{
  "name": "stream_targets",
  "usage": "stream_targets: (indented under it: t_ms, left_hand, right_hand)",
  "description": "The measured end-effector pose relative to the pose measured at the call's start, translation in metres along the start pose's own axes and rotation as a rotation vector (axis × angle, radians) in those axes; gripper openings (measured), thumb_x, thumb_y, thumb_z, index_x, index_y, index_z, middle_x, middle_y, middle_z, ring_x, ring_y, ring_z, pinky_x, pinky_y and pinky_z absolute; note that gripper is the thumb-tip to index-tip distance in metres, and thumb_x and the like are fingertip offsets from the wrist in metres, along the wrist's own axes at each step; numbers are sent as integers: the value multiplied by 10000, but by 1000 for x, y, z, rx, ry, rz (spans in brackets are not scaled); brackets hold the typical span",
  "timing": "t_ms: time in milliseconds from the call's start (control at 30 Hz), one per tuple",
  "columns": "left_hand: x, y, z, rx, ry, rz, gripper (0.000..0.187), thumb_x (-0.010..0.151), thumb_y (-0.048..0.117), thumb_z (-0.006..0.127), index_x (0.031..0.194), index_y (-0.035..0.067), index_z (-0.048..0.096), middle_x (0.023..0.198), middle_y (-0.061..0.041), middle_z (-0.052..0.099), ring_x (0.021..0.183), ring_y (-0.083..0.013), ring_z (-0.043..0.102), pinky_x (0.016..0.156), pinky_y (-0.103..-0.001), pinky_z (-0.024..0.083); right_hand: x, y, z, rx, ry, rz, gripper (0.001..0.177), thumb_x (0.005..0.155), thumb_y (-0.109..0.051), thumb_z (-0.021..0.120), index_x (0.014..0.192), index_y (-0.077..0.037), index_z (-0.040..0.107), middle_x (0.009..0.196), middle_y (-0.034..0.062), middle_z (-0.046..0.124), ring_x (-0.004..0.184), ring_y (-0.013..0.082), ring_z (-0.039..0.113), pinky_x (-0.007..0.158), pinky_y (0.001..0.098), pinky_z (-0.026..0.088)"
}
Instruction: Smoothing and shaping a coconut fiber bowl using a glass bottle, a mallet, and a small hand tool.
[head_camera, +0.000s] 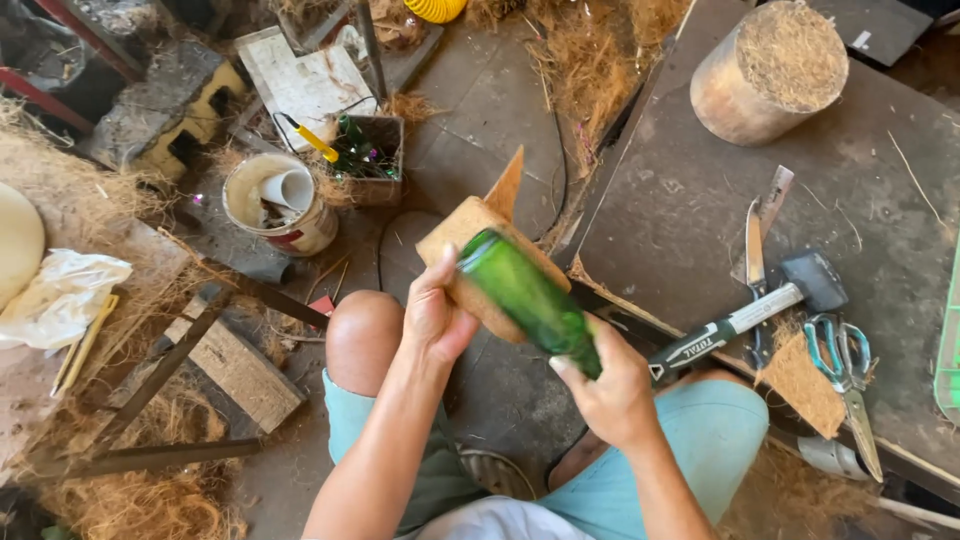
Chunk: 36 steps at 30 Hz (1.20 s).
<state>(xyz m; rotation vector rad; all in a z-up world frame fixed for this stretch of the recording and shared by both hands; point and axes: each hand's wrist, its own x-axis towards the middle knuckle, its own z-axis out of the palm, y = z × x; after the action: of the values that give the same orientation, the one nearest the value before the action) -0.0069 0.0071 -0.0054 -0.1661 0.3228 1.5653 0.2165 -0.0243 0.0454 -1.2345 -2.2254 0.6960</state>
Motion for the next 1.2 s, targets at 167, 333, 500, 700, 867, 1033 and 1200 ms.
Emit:
stream_targets:
  t_ms: [167,333,500,700,867,1033,1200]
  left_hand:
    - [-18,14,20,-95,67,49,456,845,293,743,1201,19,668,1196,-201,690,1101,-373,667,1016,-556,494]
    - [-10,12,-13,-84,-131,40,534,849,441,710,1252,94,667,1272,-158,664,1210,-348,610,1105,-561,407]
    - [18,3,-61,-39,-171,-72,537,832,412,734,1254,85,674,1255,-179,669,1201,-352,614,1084,-569,419]
    - [-1,0,-4,328,-185,121,671,834,274,711,1452,134,489,1328,-89,630,1151,-250,647,892,-407,586]
    - [-2,-12,2,604,-200,215,551,861,127,642,1396,45,542,1328,-64,612,1157,-201,628,895,-331,584]
    - [-16,-25,31,840,-199,190,786,839,480,603,1469,33,460,1479,-155,481,1326,-296,465,993,-507,462]
    - [-5,-42,34,979,-202,251,852,800,303,730,1509,6,363,1479,-249,434,1350,-395,425,1056,-536,411]
  right_hand:
    - [14,28,12,876,346,386,301,835,-96,736,1095,-25,604,933,143,691,775,224,687,688,354,598]
    - [56,3,-7,1260,311,493,363,869,-198,673,1204,-77,601,1244,116,652,1178,315,616,1008,578,444]
    - [67,39,4,1449,399,589,316,911,-211,657,1207,-100,648,1149,173,691,1063,353,671,958,562,499]
    - [67,49,-10,1492,431,430,236,915,-214,670,1123,-103,651,1047,164,719,954,288,705,923,497,545]
    - [62,75,-18,1431,515,428,183,901,-143,662,1080,-103,666,998,130,724,915,280,707,897,451,550]
    - [51,121,-15,1366,566,438,204,897,-141,684,1094,-91,662,947,115,715,890,239,690,874,426,558]
    - [45,119,-19,1329,615,440,210,885,-117,680,1091,-81,662,921,115,705,882,247,686,868,434,551]
